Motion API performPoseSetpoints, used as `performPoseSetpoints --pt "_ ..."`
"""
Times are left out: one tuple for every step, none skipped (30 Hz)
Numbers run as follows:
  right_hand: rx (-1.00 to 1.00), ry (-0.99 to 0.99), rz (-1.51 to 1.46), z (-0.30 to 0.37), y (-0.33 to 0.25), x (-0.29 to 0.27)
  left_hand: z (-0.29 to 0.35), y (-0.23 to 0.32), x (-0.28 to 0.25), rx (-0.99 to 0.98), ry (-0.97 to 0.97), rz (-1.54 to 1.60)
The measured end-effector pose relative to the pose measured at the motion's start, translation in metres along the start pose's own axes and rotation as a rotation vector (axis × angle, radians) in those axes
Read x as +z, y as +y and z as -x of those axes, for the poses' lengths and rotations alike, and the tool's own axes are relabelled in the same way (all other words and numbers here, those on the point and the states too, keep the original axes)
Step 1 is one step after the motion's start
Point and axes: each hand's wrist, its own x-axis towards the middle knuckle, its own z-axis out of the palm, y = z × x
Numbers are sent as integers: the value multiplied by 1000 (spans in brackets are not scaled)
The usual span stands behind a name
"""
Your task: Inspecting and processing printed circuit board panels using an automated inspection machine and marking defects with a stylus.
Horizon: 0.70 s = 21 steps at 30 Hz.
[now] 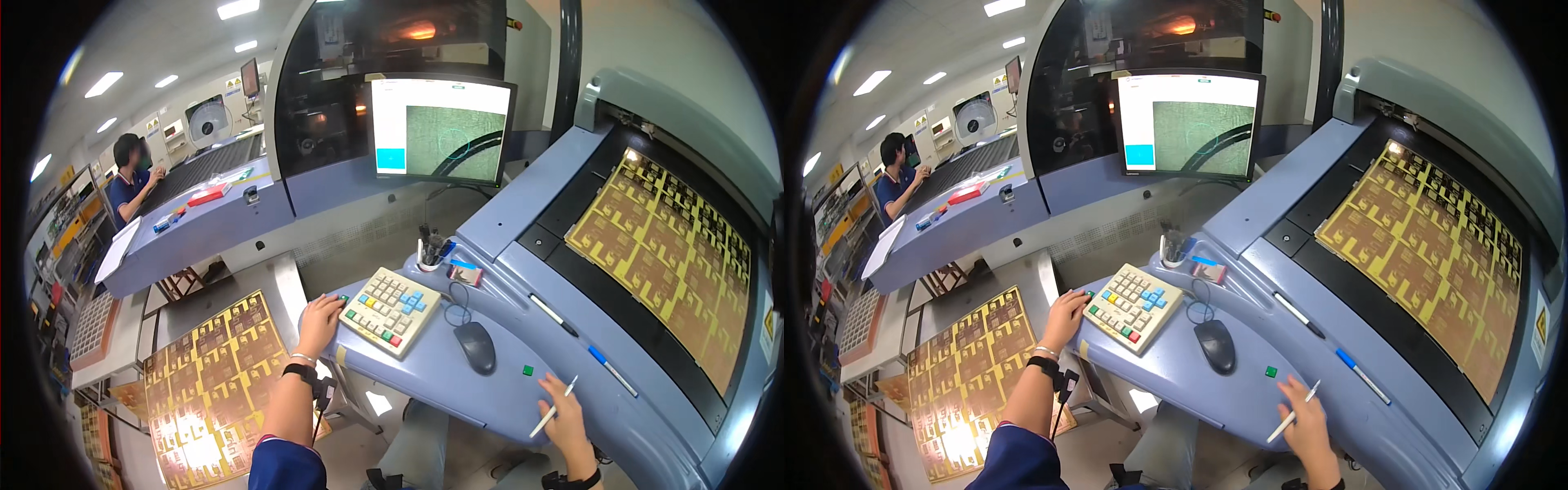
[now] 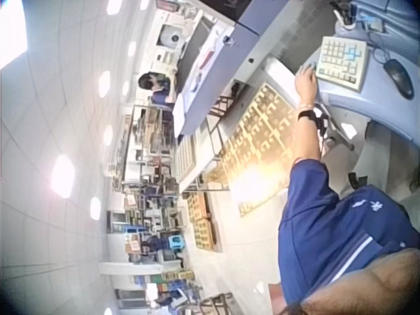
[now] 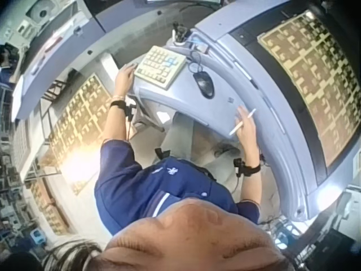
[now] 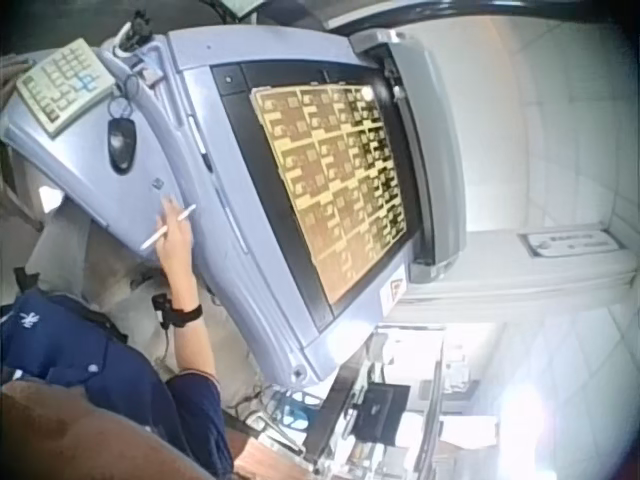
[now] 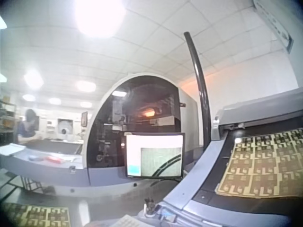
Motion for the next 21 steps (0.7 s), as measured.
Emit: performPoseSetpoints --pt "-14 -23 -33 2 -6 7 -1 -2 -4 -4 6 -1" --pt "-25 -45 -62 4 -11 13 -3 -4 -5 -35 -23 -2" --pt "-30 -73 -78 8 -16 17 -8 -6 -4 -62 -53 0" --pt "-32 -67 -74 14 -20 20 -8 -8 -3 -57 -48 5" --pt "-49 -200 -137 22 -24 20 -8 -9 3 -44 -58 -17" --pt "-74 -341 -211 27 -32 18 -5 -11 4 -38 -67 -52" --pt "-45 -381 -354 35 -44 17 -5 -14 5 -41 -89 -70" --pt "-13 -418 -499 44 -61 16 -4 -10 5 -31 -89 -69" --pt "79 -513 -606 51 -66 21 -4 -5 2 -42 -88 -80" --pt "171 -609 -716 60 -67 28 -3 -2 1 -52 -88 -93" --pt "203 -637 -783 73 -60 46 -3 -2 0 -75 -100 -98" --pt "236 -664 -853 90 -46 71 -4 0 0 -62 -100 -102" --pt "354 -689 -963 105 -29 94 -5 3 -1 -74 -82 -51" --pt "455 -701 -959 131 11 131 -6 7 -3 -84 -65 -2" --pt "559 -711 -956 158 51 169 -8 10 -4 -89 -61 1" --pt "666 -715 -954 185 92 206 -9 10 -3 -77 -66 -9" --pt "655 -724 -977 201 102 223 -7 6 -7 -79 -79 -42" --pt "899 -763 -1060 213 109 238 -5 4 -9 -77 -93 -69" --pt "1145 -794 -1132 228 121 254 -5 4 -8 -67 -75 -54" --pt "1084 -887 -1329 275 166 293 -11 10 1 -44 -78 -48" --pt "1026 -982 -1516 322 208 326 -17 16 13 -38 -94 1"
